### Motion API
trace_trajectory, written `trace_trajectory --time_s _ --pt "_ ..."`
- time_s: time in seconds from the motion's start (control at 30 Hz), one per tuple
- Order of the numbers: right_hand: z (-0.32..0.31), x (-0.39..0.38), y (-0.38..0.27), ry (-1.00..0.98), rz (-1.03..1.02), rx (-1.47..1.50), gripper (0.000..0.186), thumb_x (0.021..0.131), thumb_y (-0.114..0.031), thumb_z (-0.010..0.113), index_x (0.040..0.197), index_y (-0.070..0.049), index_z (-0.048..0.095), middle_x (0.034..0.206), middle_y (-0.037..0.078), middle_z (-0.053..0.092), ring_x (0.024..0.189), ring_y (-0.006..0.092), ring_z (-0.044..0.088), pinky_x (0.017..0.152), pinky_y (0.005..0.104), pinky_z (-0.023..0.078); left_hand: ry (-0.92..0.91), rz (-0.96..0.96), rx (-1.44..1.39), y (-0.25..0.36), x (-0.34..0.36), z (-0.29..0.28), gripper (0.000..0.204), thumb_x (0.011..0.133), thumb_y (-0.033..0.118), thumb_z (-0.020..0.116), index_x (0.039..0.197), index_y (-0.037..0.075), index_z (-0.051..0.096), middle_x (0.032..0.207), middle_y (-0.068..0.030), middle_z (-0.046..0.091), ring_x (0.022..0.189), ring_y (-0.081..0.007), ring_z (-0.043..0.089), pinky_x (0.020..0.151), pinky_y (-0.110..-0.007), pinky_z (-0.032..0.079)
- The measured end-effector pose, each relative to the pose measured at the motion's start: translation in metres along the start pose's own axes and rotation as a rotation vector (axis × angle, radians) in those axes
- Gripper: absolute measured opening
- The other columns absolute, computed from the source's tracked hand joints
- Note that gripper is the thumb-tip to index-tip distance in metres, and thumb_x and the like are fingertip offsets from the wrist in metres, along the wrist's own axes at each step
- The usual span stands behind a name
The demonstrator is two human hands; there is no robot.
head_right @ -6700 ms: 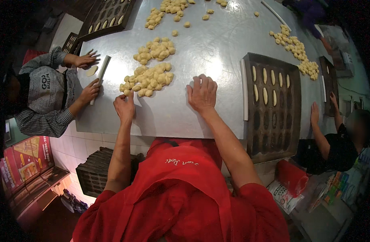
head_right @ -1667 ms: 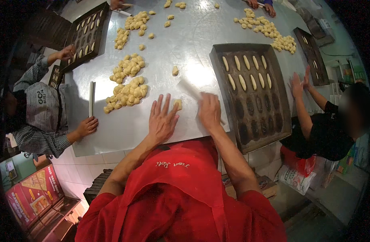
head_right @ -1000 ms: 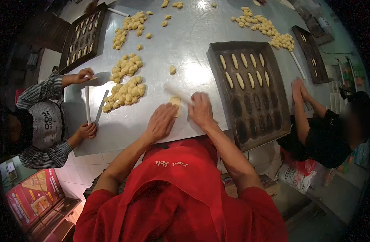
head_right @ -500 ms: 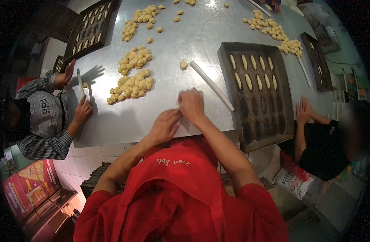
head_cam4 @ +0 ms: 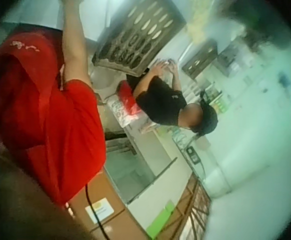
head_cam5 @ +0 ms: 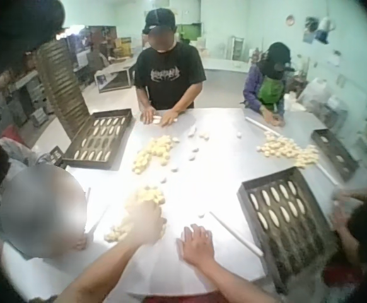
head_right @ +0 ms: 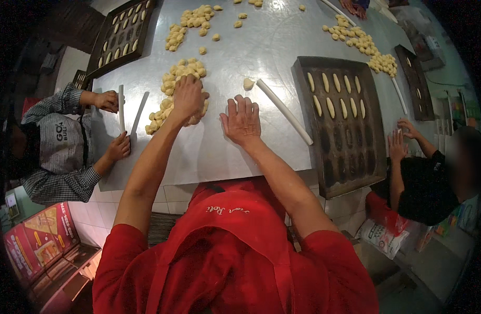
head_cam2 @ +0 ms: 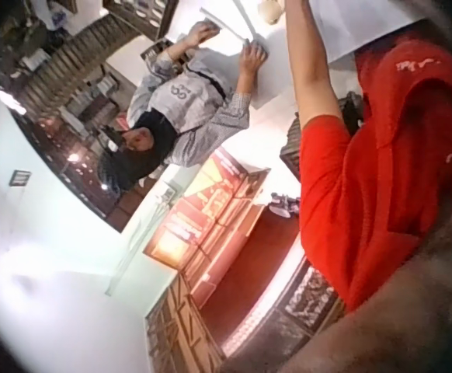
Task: Operating a dough mixer and then shaping portions of dough into rolls on a baking tray.
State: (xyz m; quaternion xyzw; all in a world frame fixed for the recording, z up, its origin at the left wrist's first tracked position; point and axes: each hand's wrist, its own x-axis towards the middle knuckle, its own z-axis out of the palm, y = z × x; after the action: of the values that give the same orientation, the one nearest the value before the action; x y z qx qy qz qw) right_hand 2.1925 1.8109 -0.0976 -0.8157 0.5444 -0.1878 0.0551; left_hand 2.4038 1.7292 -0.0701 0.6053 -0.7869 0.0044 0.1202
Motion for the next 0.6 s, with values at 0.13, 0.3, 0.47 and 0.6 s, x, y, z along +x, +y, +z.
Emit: trace_trajectory --time_s 0.13,0.3,0.47,0.6 --pt "-0.011 -0.041 0.008 -0.092 0.006 0.339 0.052 0.088 -0.029 0.077 0.127 0.000 0.060 0.122 0.018 0.059 0.116 0.0378 0.053 0.100 0.0496 0.044 -0.020 -0.047 -0.327 0.033 0.014 -0.018 0.033 0.090 0.020 0.080 0.115 0.004 0.068 0.104 -0.0147 0.072 0.103 -0.0322 0.067 0.088 -0.047 0.052" --pt "-0.042 -0.095 0.046 -0.034 0.046 0.348 0.025 0.085 -0.009 0.076 0.109 -0.008 0.075 0.103 0.010 0.069 0.101 0.0355 0.063 0.090 0.0470 0.051 0.086 -0.228 -0.953 0.057 -0.031 -0.009 0.029 0.093 0.007 0.078 0.118 0.001 0.067 0.100 -0.0108 0.073 0.095 -0.0186 0.071 0.084 -0.033 0.057" --pt "-0.096 -0.083 0.078 0.189 0.496 0.516 0.022 0.092 -0.011 0.077 0.113 -0.005 0.074 0.103 0.012 0.072 0.092 0.0320 0.070 0.080 0.0420 0.057 -0.206 -0.317 -1.067 0.061 -0.083 0.003 0.025 0.095 0.008 0.075 0.117 -0.002 0.068 0.103 -0.0088 0.072 0.098 -0.0168 0.070 0.089 -0.032 0.057" --pt "-0.158 -0.089 0.125 0.919 0.637 0.691 0.033 0.096 -0.016 0.078 0.124 -0.002 0.067 0.102 0.016 0.072 0.086 0.0308 0.072 0.077 0.0398 0.057 -0.198 -0.441 -1.191 0.064 -0.102 0.017 0.027 0.099 0.013 0.072 0.120 -0.003 0.069 0.100 -0.0068 0.072 0.098 -0.0150 0.069 0.089 -0.031 0.056"
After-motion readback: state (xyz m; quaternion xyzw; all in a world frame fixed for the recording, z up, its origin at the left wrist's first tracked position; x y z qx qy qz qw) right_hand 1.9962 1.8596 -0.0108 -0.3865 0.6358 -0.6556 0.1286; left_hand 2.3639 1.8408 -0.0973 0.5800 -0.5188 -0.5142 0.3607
